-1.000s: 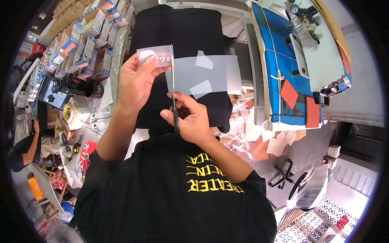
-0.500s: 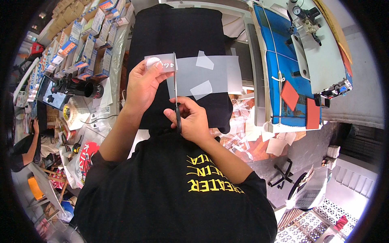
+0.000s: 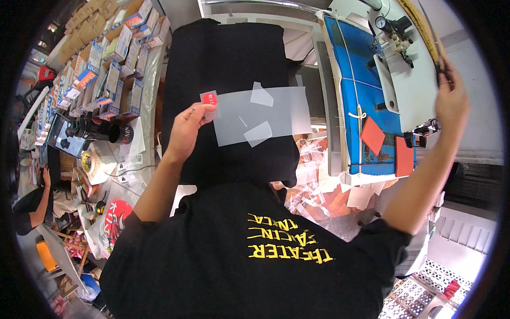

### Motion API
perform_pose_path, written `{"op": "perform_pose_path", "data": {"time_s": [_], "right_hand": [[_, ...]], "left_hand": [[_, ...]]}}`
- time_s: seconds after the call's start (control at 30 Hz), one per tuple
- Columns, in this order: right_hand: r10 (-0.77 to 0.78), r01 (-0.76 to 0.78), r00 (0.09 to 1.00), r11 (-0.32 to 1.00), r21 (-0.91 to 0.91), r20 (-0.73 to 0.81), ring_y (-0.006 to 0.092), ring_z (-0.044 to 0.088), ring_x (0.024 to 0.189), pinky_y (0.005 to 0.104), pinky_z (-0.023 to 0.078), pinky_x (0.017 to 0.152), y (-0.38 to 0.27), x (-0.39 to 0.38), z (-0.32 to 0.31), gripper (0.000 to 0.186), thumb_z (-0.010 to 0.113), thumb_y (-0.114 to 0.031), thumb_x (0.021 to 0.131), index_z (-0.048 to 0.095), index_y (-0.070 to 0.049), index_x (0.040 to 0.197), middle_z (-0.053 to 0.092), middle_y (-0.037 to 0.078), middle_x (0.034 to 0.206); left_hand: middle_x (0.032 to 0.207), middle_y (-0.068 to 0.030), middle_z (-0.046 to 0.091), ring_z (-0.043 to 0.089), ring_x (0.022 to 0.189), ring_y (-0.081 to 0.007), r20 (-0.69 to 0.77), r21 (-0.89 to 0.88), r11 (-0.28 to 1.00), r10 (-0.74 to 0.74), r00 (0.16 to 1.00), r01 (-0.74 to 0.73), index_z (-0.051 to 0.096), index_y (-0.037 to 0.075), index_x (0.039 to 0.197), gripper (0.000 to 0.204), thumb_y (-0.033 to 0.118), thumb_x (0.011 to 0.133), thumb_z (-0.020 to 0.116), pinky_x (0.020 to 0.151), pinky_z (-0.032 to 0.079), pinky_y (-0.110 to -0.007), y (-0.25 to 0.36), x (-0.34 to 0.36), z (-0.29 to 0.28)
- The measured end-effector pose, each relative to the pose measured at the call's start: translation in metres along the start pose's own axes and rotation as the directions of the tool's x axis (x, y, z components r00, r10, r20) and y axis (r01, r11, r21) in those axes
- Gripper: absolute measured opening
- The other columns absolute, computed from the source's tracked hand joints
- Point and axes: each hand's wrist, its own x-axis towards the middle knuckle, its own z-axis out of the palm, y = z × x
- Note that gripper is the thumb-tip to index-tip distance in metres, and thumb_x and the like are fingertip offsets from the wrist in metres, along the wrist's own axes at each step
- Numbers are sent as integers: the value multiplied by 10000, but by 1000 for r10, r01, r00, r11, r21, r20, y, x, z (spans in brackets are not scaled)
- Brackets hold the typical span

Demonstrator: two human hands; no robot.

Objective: The person operates a heat press machine to apply decals to black t-shirts, using scissors to trim the decals before placement.

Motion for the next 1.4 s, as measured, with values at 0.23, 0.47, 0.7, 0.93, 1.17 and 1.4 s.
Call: {"op": "perform_pose_path", "data": {"time_s": [0.23,0.47,0.7,0.93,1.17,1.4], "right_hand": [[126,-21,971,892,-452,203,331,628,1137,410,485,935,170,139,30,342,528,-279,954,644,-188,1262,670,151,1214],[129,-141,989,973,186,74,260,666,1016,364,508,867,-84,-26,86,273,570,-317,963,701,-159,1143,706,74,1102],[-228,-712,511,426,557,828,96,599,648,247,465,561,-241,-153,244,203,688,-193,907,707,-5,981,657,33,760],[-163,-780,414,444,441,895,93,560,567,253,406,446,-251,-81,347,139,695,-123,861,703,15,847,623,37,678],[-65,-743,425,545,389,903,128,595,500,282,450,423,-271,-69,383,79,676,-78,788,687,-6,818,645,80,654],[25,-542,630,730,416,776,329,688,1000,411,532,888,-268,-88,381,336,796,-267,774,701,-69,1029,717,173,1030]], "left_hand": [[1053,-67,683,632,929,-110,-21,323,946,37,999,-28,712,-38,1018,141,9,928,615,836,502,-255,-26,39,8],[829,3,616,583,765,-59,-123,323,946,9,992,31,569,35,869,116,-18,857,671,700,485,-223,-30,80,31],[738,-20,615,587,679,-85,-54,397,918,13,998,9,585,34,852,125,40,816,704,634,483,-263,-45,131,56],[1124,-129,636,607,1075,-291,131,874,353,491,861,-334,640,41,990,204,39,796,700,971,450,-435,-60,161,35],[1183,-88,583,518,1201,-297,306,916,88,482,821,-392,617,59,1157,347,8,814,596,1087,336,-541,-64,261,14],[1246,-52,596,530,1203,-275,262,965,10,39,964,-262,635,142,1210,402,52,818,614,1006,391,-498,-50,361,37]]}}
